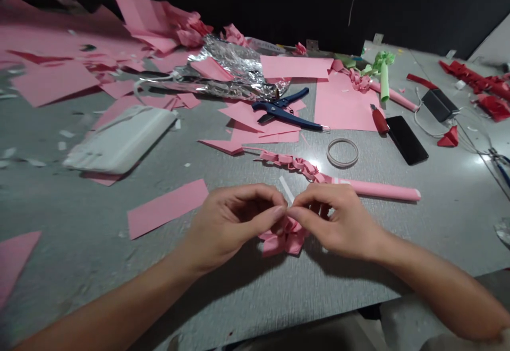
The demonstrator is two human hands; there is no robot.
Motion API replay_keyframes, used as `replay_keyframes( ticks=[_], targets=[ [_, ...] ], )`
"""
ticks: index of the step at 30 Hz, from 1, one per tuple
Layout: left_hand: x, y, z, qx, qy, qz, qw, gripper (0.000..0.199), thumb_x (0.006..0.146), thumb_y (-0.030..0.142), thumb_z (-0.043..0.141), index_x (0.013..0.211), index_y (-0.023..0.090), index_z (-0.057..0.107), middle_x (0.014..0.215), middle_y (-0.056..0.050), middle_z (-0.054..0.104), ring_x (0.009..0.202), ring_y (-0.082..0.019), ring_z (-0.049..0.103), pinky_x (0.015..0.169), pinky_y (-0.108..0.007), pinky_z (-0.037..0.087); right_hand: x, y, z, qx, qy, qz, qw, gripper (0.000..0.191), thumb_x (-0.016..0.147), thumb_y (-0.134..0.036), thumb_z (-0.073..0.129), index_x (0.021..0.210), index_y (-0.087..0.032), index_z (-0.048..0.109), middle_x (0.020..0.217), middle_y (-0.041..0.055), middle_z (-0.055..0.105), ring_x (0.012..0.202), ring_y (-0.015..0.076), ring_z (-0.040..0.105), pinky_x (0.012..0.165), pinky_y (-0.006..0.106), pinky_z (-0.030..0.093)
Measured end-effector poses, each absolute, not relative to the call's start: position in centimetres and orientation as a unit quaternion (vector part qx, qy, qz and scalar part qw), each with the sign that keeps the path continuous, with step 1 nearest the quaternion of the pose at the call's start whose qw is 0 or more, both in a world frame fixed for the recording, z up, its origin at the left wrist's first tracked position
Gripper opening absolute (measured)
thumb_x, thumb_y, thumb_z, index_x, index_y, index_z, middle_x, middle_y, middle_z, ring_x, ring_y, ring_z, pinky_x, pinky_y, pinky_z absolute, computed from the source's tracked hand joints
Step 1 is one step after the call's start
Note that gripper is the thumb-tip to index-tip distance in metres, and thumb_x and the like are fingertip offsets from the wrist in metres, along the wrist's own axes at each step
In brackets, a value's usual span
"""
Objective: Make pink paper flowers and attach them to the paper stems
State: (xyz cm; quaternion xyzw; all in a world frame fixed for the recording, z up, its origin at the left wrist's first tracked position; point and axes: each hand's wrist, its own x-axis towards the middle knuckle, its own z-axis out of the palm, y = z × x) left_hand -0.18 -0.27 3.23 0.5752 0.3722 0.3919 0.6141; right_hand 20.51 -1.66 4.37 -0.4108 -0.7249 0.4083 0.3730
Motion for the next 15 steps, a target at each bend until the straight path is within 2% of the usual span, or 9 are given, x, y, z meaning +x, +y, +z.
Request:
replay_keyframes(
  ticks=[4,7,11,15],
  targets=[
    [-1.1,0.4,3.7,0.578,0.411,0.410,0.573,0.012,0.085,0.026,0.072,0.076,0.019,0.071,0.063,0.001,0.070,0.053,-0.013,0.064,0.051,-0.023,0.054,20.8,-1.6,4.6,-0.415,-0.736,0.402,0.354,0.017,0.102,-0.018,0.068,0.085,-0.018,0.071,0.077,-0.0013,0.071,0.065,0.0119,0.060,0.061,0.024,0.047],
    [-2.5,1.7,4.4,0.635,0.430,0.422,0.484,0.010,0.085,0.027,0.071,0.077,0.020,0.073,0.068,0.001,0.071,0.058,-0.014,0.064,0.056,-0.024,0.054,21.2,-1.6,5.0,-0.387,-0.776,0.408,0.287,0.016,0.105,-0.017,0.064,0.091,-0.019,0.071,0.084,0.0001,0.073,0.075,0.0144,0.064,0.071,0.028,0.049],
    [-4.1,2.9,4.9,0.785,0.381,0.278,0.403,0.017,0.089,0.024,0.065,0.075,0.021,0.075,0.068,0.001,0.072,0.061,-0.015,0.062,0.058,-0.026,0.045,21.4,-1.6,5.5,-0.350,-0.841,0.372,0.178,0.015,0.109,-0.017,0.057,0.101,-0.019,0.069,0.094,0.0038,0.072,0.090,0.0199,0.062,0.084,0.036,0.047],
    [-4.3,3.1,4.4,0.840,0.361,0.157,0.372,0.012,0.087,0.016,0.067,0.078,0.020,0.073,0.078,-0.001,0.073,0.070,-0.017,0.062,0.063,-0.028,0.040,20.7,-1.5,6.0,-0.327,-0.878,0.336,0.099,0.015,0.111,-0.020,0.052,0.102,-0.018,0.064,0.097,0.0059,0.066,0.092,0.0225,0.055,0.085,0.039,0.043]
  ],
)
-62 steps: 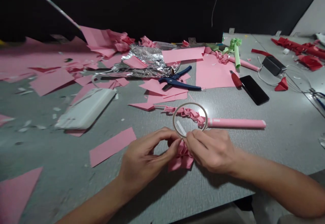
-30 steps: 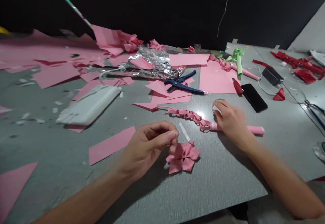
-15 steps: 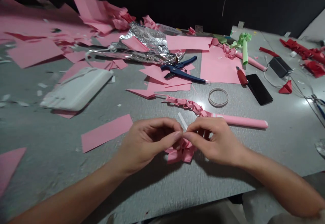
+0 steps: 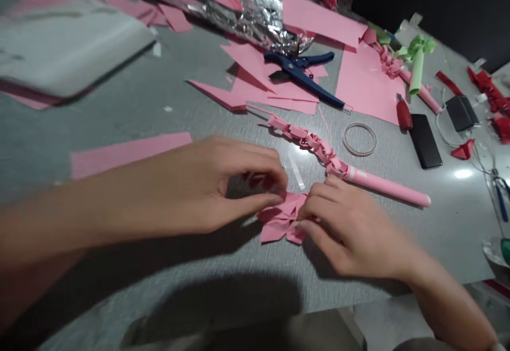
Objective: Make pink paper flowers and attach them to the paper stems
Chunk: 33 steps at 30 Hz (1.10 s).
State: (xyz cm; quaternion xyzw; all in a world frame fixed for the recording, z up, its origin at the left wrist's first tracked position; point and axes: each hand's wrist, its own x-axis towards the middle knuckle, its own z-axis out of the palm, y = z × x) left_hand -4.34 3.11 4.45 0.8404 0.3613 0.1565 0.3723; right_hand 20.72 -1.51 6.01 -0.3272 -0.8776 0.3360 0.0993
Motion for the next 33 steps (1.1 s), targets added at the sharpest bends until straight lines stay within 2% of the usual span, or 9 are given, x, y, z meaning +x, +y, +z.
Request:
replay_keyframes(
  ticks=[2,5,10,17,23,29,33],
  targets=[
    [-4.2,3.0,4.0,0.850,0.358,0.135,0.362,0.005,0.083,0.016,0.073,0.083,0.021,0.073,0.088,-0.001,0.074,0.079,-0.019,0.065,0.068,-0.030,0.042,20.2,-1.4,6.1,-0.325,-0.891,0.309,0.067,0.015,0.111,-0.019,0.050,0.101,-0.018,0.061,0.097,0.0062,0.063,0.092,0.0231,0.052,0.084,0.039,0.041],
    [-4.0,3.0,3.3,0.861,0.356,0.099,0.350,0.013,0.079,0.017,0.079,0.088,0.022,0.071,0.097,-0.002,0.072,0.087,-0.022,0.066,0.074,-0.031,0.043,19.4,-1.4,6.2,-0.325,-0.909,0.261,0.024,0.014,0.107,-0.014,0.048,0.096,-0.019,0.056,0.094,0.0065,0.060,0.088,0.0241,0.048,0.080,0.039,0.038],
    [-3.9,2.8,2.7,0.866,0.346,0.090,0.350,0.014,0.078,0.015,0.077,0.085,0.023,0.068,0.091,-0.001,0.071,0.084,-0.022,0.066,0.072,-0.032,0.043,18.7,-1.4,6.3,-0.336,-0.918,0.210,-0.006,0.013,0.099,-0.010,0.051,0.091,-0.020,0.052,0.092,0.0063,0.056,0.085,0.0247,0.045,0.077,0.039,0.034],
    [-3.8,2.5,2.7,0.862,0.335,0.119,0.360,0.012,0.077,0.016,0.075,0.075,0.024,0.065,0.078,-0.001,0.070,0.074,-0.021,0.065,0.069,-0.032,0.043,18.4,-1.6,6.3,-0.334,-0.926,0.174,-0.008,0.010,0.100,-0.012,0.054,0.093,-0.019,0.054,0.092,0.0066,0.057,0.086,0.0248,0.045,0.078,0.040,0.034],
    [-3.6,2.7,3.5,0.865,0.338,0.075,0.363,0.021,0.075,0.011,0.078,0.074,0.021,0.059,0.084,0.000,0.069,0.080,-0.021,0.064,0.067,-0.032,0.040,18.2,-1.7,6.3,-0.317,-0.940,0.127,-0.004,0.011,0.100,-0.013,0.052,0.091,-0.018,0.055,0.090,0.0071,0.055,0.082,0.0247,0.044,0.076,0.040,0.033],
    [-3.8,2.7,3.1,0.865,0.324,0.081,0.374,0.022,0.078,0.015,0.079,0.076,0.022,0.058,0.085,0.000,0.068,0.079,-0.022,0.063,0.066,-0.033,0.039,18.3,-1.7,6.0,-0.293,-0.953,0.075,-0.007,0.012,0.091,-0.008,0.052,0.088,-0.019,0.055,0.085,0.0065,0.054,0.077,0.0245,0.040,0.072,0.039,0.030],
    [-3.8,2.6,3.2,0.869,0.320,0.082,0.369,0.019,0.080,0.015,0.075,0.077,0.022,0.057,0.082,-0.001,0.067,0.077,-0.022,0.061,0.064,-0.033,0.037,18.3,-1.8,5.9,-0.295,-0.953,0.068,0.022,0.015,0.088,-0.004,0.054,0.087,-0.019,0.057,0.083,0.0059,0.054,0.075,0.0234,0.040,0.071,0.038,0.030]
  ],
)
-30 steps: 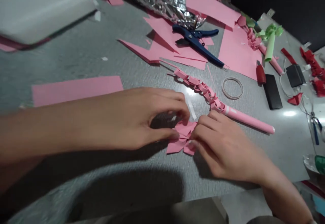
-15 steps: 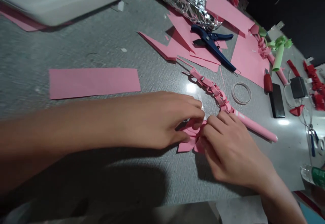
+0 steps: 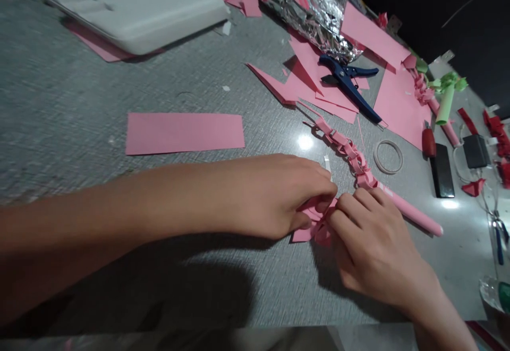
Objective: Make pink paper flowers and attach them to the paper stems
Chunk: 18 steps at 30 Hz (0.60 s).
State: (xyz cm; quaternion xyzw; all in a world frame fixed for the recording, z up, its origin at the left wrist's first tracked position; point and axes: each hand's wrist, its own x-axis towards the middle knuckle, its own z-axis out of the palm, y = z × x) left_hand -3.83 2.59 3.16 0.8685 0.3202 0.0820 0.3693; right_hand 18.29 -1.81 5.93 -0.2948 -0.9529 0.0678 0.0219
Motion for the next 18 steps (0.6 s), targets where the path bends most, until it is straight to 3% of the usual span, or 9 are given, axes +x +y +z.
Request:
replay_keyframes(
  ticks=[9,18],
  targets=[
    [-3.7,2.8,3.3,0.863,0.319,0.061,0.386,0.018,0.079,0.010,0.072,0.078,0.021,0.058,0.085,0.000,0.070,0.079,-0.021,0.063,0.066,-0.032,0.039,17.7,-2.2,5.5,-0.423,-0.883,0.186,0.085,0.012,0.097,-0.011,0.062,0.090,-0.020,0.059,0.085,0.0013,0.063,0.079,0.0202,0.055,0.074,0.036,0.036],
    [-3.5,2.2,3.3,0.852,0.316,0.121,0.400,0.027,0.082,0.010,0.070,0.067,0.021,0.051,0.071,0.002,0.062,0.065,-0.017,0.057,0.059,-0.031,0.032,17.7,-1.5,4.4,-0.498,-0.765,0.360,0.194,0.023,0.086,-0.010,0.070,0.085,-0.023,0.051,0.089,-0.0006,0.057,0.084,0.0185,0.054,0.076,0.032,0.045]
  ],
)
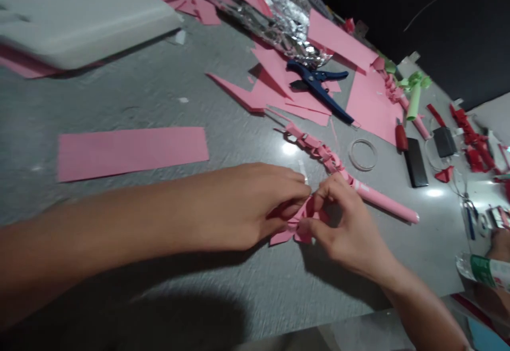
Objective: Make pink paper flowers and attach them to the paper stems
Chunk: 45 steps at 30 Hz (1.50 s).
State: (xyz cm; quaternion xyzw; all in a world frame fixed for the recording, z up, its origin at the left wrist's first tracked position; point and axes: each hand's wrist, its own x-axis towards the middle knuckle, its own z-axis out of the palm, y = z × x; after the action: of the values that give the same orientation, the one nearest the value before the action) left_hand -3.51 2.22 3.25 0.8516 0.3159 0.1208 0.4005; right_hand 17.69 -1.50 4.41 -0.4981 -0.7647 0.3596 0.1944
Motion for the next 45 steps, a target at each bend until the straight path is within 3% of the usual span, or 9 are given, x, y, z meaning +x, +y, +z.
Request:
replay_keyframes(
  ticks=[3,7,10,14,18,22,26,34,45],
  targets=[
    [-3.5,2.2,3.0,0.852,0.305,0.159,0.395,0.025,0.083,0.006,0.064,0.068,0.021,0.050,0.071,0.003,0.059,0.061,-0.015,0.053,0.059,-0.030,0.032,17.8,-1.5,3.6,-0.498,-0.739,0.379,0.249,0.029,0.083,-0.015,0.074,0.102,-0.024,0.054,0.104,0.0018,0.058,0.093,0.0197,0.056,0.084,0.035,0.050],
    [-3.8,2.5,3.3,0.851,0.309,0.166,0.392,0.024,0.083,0.006,0.062,0.070,0.022,0.048,0.071,0.003,0.061,0.062,-0.016,0.053,0.059,-0.029,0.034,18.5,-1.2,2.9,-0.489,-0.661,0.489,0.292,0.059,0.085,-0.021,0.080,0.136,-0.029,0.052,0.140,0.0097,0.057,0.115,0.0230,0.061,0.099,0.041,0.054],
    [-4.2,2.7,3.9,0.832,0.319,0.178,0.417,0.019,0.086,0.013,0.063,0.075,0.022,0.052,0.072,0.003,0.063,0.063,-0.016,0.054,0.058,-0.027,0.037,19.2,-1.0,2.5,-0.430,-0.595,0.586,0.343,0.066,0.087,-0.032,0.085,0.145,-0.032,0.053,0.150,0.0113,0.055,0.123,0.0250,0.063,0.098,0.041,0.057],
    [-4.3,3.1,4.2,0.802,0.344,0.217,0.437,0.009,0.090,0.021,0.064,0.083,0.023,0.058,0.074,0.005,0.063,0.066,-0.016,0.057,0.059,-0.027,0.041,19.9,-1.1,1.2,-0.388,-0.496,0.701,0.335,0.065,0.085,-0.037,0.092,0.141,-0.030,0.060,0.123,0.0067,0.069,0.097,0.0194,0.073,0.087,0.037,0.063],
    [-4.0,2.9,4.2,0.812,0.349,0.239,0.403,0.013,0.098,0.029,0.064,0.086,0.023,0.062,0.094,0.000,0.070,0.087,-0.019,0.067,0.077,-0.031,0.052,19.7,-1.4,0.1,-0.376,-0.401,0.759,0.349,0.061,0.084,-0.034,0.095,0.135,-0.027,0.062,0.090,-0.0022,0.069,0.072,0.0141,0.074,0.074,0.032,0.066],
    [-3.7,2.1,4.0,0.853,0.339,0.320,0.234,0.011,0.101,0.019,0.062,0.097,0.024,0.071,0.113,-0.005,0.068,0.106,-0.022,0.065,0.091,-0.036,0.052,19.2,-1.5,-0.3,-0.380,-0.364,0.759,0.383,0.057,0.082,-0.033,0.097,0.126,-0.023,0.064,0.094,-0.0010,0.070,0.070,0.0131,0.074,0.070,0.030,0.066],
    [-3.5,1.1,3.6,0.884,0.313,0.333,0.100,0.013,0.100,0.012,0.064,0.099,0.024,0.070,0.096,-0.002,0.071,0.087,-0.021,0.063,0.081,-0.038,0.046,19.0,-1.4,-0.3,-0.371,-0.343,0.769,0.392,0.058,0.080,-0.033,0.098,0.124,-0.024,0.062,0.098,-0.0008,0.070,0.069,0.0128,0.073,0.068,0.031,0.067],
    [-3.1,0.6,3.4,0.897,0.323,0.294,0.056,0.016,0.102,0.013,0.064,0.110,0.026,0.066,0.096,0.000,0.077,0.083,-0.020,0.066,0.076,-0.040,0.044,18.9,-1.3,0.4,-0.363,-0.348,0.773,0.388,0.058,0.075,-0.023,0.101,0.117,-0.024,0.062,0.102,-0.0016,0.068,0.075,0.0094,0.068,0.070,0.024,0.061],
    [-3.0,0.6,3.5,0.913,0.315,0.259,0.005,0.019,0.101,0.011,0.063,0.108,0.028,0.067,0.098,0.001,0.081,0.088,-0.022,0.071,0.077,-0.043,0.046,18.4,-1.7,0.2,-0.387,-0.366,0.751,0.391,0.057,0.078,-0.031,0.099,0.118,-0.027,0.058,0.101,-0.0016,0.067,0.069,0.0112,0.067,0.061,0.025,0.058]
  ],
)
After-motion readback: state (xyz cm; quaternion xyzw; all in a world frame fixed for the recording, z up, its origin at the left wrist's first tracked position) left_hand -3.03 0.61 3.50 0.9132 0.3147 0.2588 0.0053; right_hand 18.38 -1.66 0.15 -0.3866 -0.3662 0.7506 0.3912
